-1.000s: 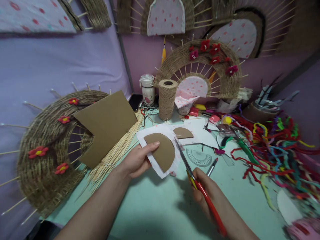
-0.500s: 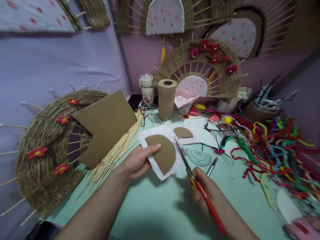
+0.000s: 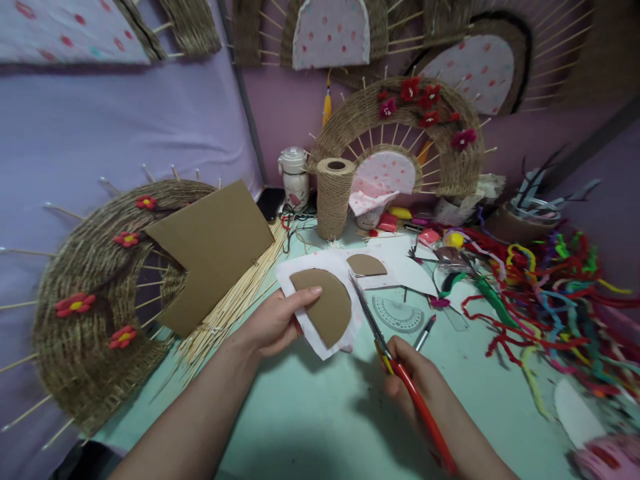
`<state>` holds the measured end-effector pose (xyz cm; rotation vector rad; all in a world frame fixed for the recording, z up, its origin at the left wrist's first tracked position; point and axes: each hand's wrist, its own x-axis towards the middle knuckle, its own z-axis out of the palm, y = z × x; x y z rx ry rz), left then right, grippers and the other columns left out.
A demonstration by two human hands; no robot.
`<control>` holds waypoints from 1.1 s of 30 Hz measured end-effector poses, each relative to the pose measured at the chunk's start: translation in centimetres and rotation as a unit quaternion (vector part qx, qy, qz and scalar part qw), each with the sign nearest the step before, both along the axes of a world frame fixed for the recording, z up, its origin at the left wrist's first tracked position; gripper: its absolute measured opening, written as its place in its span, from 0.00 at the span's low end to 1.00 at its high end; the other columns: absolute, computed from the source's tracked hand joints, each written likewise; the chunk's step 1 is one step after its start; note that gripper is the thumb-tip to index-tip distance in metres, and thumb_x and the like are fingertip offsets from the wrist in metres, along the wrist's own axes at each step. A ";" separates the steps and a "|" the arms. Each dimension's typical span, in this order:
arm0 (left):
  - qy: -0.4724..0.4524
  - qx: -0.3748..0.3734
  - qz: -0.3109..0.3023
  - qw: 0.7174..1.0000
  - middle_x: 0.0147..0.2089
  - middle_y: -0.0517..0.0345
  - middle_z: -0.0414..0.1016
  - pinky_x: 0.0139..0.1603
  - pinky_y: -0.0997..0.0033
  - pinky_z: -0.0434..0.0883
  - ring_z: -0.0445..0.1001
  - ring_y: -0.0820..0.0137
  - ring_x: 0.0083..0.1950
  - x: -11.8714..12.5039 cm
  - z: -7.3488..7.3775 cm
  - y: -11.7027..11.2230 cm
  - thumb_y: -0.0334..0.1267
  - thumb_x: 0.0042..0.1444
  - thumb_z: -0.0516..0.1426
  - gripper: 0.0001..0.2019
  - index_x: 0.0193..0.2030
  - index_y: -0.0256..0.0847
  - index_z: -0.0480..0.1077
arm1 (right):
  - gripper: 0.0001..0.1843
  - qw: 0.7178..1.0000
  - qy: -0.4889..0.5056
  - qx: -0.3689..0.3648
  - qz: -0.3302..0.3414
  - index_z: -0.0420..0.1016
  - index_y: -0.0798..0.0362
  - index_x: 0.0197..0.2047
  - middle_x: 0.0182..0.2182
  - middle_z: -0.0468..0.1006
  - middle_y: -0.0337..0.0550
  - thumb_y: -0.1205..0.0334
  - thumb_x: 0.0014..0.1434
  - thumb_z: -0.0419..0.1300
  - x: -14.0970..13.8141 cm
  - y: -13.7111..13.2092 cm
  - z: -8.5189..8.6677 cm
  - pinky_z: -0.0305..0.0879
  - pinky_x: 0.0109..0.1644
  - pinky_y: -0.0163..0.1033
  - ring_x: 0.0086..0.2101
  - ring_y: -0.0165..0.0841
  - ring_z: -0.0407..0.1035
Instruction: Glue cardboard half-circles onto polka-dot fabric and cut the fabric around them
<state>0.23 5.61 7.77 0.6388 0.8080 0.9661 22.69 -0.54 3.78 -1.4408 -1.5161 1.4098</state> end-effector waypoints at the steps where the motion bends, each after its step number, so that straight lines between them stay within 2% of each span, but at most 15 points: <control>1: 0.002 0.001 0.001 1.000 0.42 0.46 0.81 0.45 0.64 0.75 0.79 0.58 0.45 0.0 0.0 0.0 0.39 0.49 0.67 0.15 0.42 0.33 0.75 | 0.17 1.000 0.000 -0.002 -0.003 0.51 0.47 0.26 0.18 0.58 0.29 0.53 0.48 0.58 0.0 -0.1 -0.2 0.48 0.24 0.32 0.21 0.26 0.51; 5: 0.006 -0.001 0.022 1.000 0.41 0.47 0.81 0.44 0.65 0.75 0.79 0.59 0.45 0.2 0.1 0.1 0.39 0.50 0.66 0.16 0.43 0.34 0.75 | 0.15 1.000 0.010 0.007 -0.011 0.51 0.47 0.26 0.18 0.60 0.28 0.56 0.47 0.58 0.1 -0.2 -0.6 0.48 0.24 0.32 0.20 0.26 0.53; 9: 0.003 -0.017 0.053 0.998 0.39 0.48 0.81 0.43 0.66 0.75 0.79 0.61 0.43 0.4 0.2 0.2 0.39 0.49 0.66 0.15 0.42 0.34 0.75 | 0.14 1.000 -0.006 -0.010 -0.006 0.51 0.47 0.26 0.17 0.59 0.28 0.59 0.46 0.57 0.0 -0.1 0.0 0.47 0.24 0.32 0.20 0.25 0.51; 16: -0.014 -0.019 0.050 0.998 0.37 0.49 0.82 0.41 0.68 0.74 0.79 0.63 0.39 0.3 0.1 0.2 0.39 0.46 0.68 0.15 0.40 0.34 0.76 | 0.12 1.000 0.003 -0.030 0.008 0.51 0.46 0.27 0.17 0.58 0.27 0.61 0.48 0.55 -0.2 -0.4 0.6 0.44 0.22 0.32 0.18 0.26 0.50; 20: -0.018 -0.026 0.042 0.999 0.36 0.49 0.82 0.39 0.70 0.75 0.79 0.65 0.36 0.4 0.2 0.2 0.39 0.43 0.70 0.17 0.39 0.33 0.77 | 0.12 1.000 -0.021 -0.005 0.013 0.50 0.46 0.27 0.18 0.57 0.27 0.60 0.50 0.55 -0.3 -0.5 1.1 0.47 0.23 0.32 0.20 0.26 0.51; 28: -0.017 -0.040 0.037 0.998 0.36 0.50 0.81 0.41 0.69 0.74 0.79 0.65 0.37 0.8 0.1 0.0 0.38 0.42 0.71 0.19 0.41 0.34 0.76 | 0.18 0.998 -0.054 0.025 0.031 0.48 0.46 0.27 0.20 0.52 0.27 0.49 0.53 0.55 -0.2 -0.3 1.3 0.47 0.24 0.33 0.21 0.27 0.49; 33: -0.008 -0.040 0.032 0.999 0.37 0.49 0.81 0.42 0.69 0.74 0.79 0.64 0.38 0.7 -0.1 0.0 0.38 0.44 0.70 0.19 0.42 0.34 0.75 | 0.18 0.998 -0.050 0.031 0.037 0.50 0.46 0.27 0.20 0.52 0.27 0.46 0.52 0.55 -0.1 -0.1 1.1 0.47 0.24 0.33 0.21 0.26 0.48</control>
